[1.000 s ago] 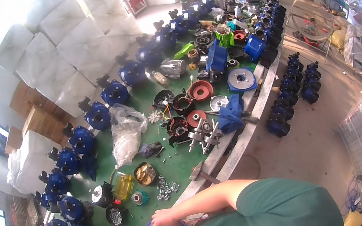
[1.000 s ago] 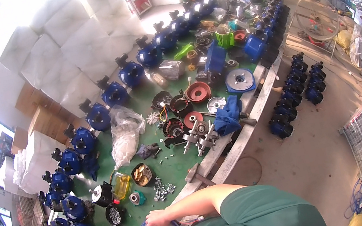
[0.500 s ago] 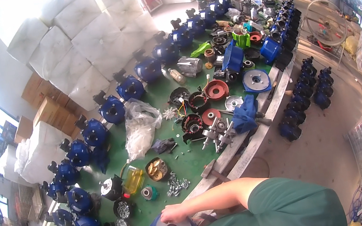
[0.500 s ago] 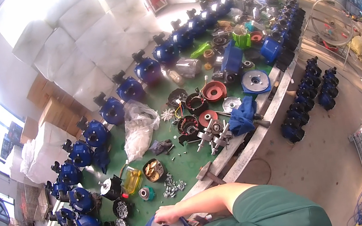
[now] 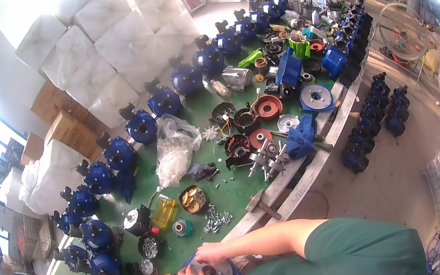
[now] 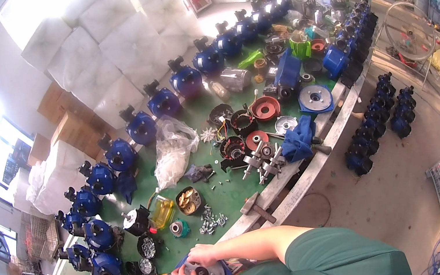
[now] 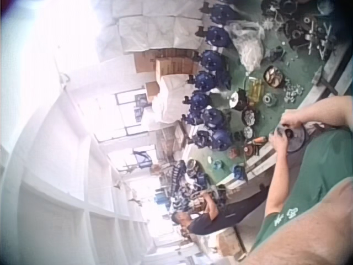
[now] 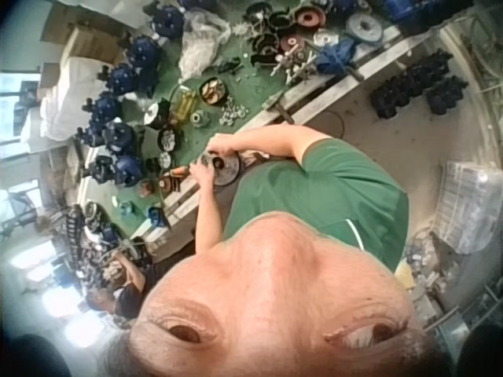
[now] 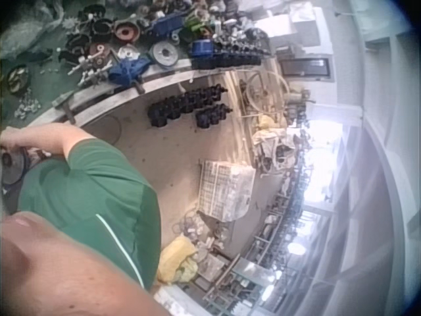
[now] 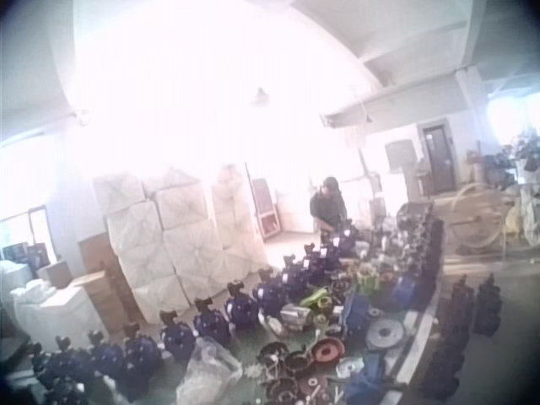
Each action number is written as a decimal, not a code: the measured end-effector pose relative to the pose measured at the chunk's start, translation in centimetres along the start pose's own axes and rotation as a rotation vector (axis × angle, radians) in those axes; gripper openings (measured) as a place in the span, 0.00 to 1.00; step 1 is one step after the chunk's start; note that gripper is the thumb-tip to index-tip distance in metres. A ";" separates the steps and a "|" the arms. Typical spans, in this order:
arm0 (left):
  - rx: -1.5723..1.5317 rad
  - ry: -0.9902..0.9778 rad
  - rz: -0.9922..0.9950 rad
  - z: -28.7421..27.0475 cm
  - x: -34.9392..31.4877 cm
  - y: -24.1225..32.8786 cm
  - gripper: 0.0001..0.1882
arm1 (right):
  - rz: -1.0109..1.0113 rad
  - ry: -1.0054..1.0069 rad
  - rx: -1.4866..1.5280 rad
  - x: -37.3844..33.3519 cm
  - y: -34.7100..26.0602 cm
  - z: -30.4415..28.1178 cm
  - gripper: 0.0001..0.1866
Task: Assembling components of blue water pumps on a production line workshop workbench.
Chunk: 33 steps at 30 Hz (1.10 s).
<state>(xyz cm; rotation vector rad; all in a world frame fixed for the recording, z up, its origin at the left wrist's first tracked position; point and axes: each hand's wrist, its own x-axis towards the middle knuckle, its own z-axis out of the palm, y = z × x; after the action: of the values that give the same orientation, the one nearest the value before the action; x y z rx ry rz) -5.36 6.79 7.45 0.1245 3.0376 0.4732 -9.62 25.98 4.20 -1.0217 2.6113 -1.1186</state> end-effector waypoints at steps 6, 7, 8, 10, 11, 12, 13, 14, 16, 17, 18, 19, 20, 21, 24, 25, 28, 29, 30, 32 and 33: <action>-0.042 0.119 -0.039 1.6 1.5 0.5 0.11 | -0.004 -0.008 0.063 0.3 0.2 0.6 0.09; -0.065 0.151 -0.050 2.1 2.0 0.3 0.09 | -0.010 -0.006 0.051 0.4 0.3 0.6 0.09; -0.066 0.154 -0.042 2.3 2.7 -0.1 0.09 | -0.008 0.001 0.045 0.3 0.4 0.7 0.09; -0.209 0.065 -0.168 2.6 4.0 -0.8 0.10 | -0.021 0.020 0.085 -0.2 0.6 0.7 0.09; -0.253 0.060 -0.218 3.0 4.6 -1.6 0.10 | -0.022 0.015 0.090 -0.1 0.3 0.5 0.09; -0.253 0.067 -0.223 3.4 4.9 -2.5 0.10 | -0.029 0.012 0.089 -0.1 0.0 0.4 0.09; -0.308 0.020 -0.271 3.3 5.1 -2.6 0.11 | -0.020 0.003 0.088 -0.1 0.0 0.4 0.09; -0.363 -0.026 -0.320 3.3 5.2 -2.7 0.11 | -0.011 -0.007 0.087 -0.1 -0.1 0.4 0.09; -0.261 0.034 -0.219 2.5 3.9 -1.3 0.13 | -0.008 0.012 0.086 -0.3 0.2 0.4 0.09; -0.161 0.097 -0.119 1.8 2.9 -0.3 0.15 | -0.008 0.029 0.083 -0.5 0.3 0.4 0.09; -0.159 0.091 -0.123 1.8 2.1 0.0 0.15 | -0.006 0.027 0.089 -0.4 0.4 0.3 0.09; -0.135 0.136 -0.001 1.8 0.9 0.0 0.18 | 0.004 -0.009 0.075 -0.1 0.3 0.2 0.09; -0.111 0.180 0.118 2.0 -0.2 -0.1 0.22 | 0.013 -0.046 0.061 0.0 0.3 0.2 0.09; -0.069 0.204 0.193 2.4 -1.5 -0.4 0.26 | -0.010 -0.001 0.061 0.0 0.2 0.3 0.08; -0.009 0.149 0.176 3.1 -5.3 -0.8 0.29 | -0.046 0.042 0.036 -0.1 0.3 0.5 0.08; -0.026 0.106 0.151 2.7 -6.7 -0.6 0.30 | -0.059 0.064 0.025 0.1 0.5 0.9 0.08; -0.010 0.082 0.156 2.3 -9.7 -0.8 0.32 | -0.010 -0.052 -0.021 0.3 -0.6 -0.5 0.09; -0.030 0.077 0.163 2.1 -10.1 -0.6 0.32 | 0.020 -0.092 -0.044 0.5 -0.4 -0.6 0.10; -0.029 0.073 0.161 1.8 -10.5 -0.4 0.33 | 0.039 -0.138 -0.067 0.9 -0.1 -0.7 0.12; -0.030 0.096 0.166 2.1 -10.9 -0.7 0.33 | 0.079 -0.292 -0.033 2.1 -0.3 -1.9 0.17; -0.031 0.104 0.171 2.1 -10.9 -0.7 0.34 | 0.068 -0.300 -0.097 2.5 -0.3 -2.7 0.21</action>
<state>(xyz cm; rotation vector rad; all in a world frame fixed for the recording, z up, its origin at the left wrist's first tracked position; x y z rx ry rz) 5.63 5.77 5.81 0.3725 3.1346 0.5541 -12.32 25.91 6.67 -1.0214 2.4572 -0.7633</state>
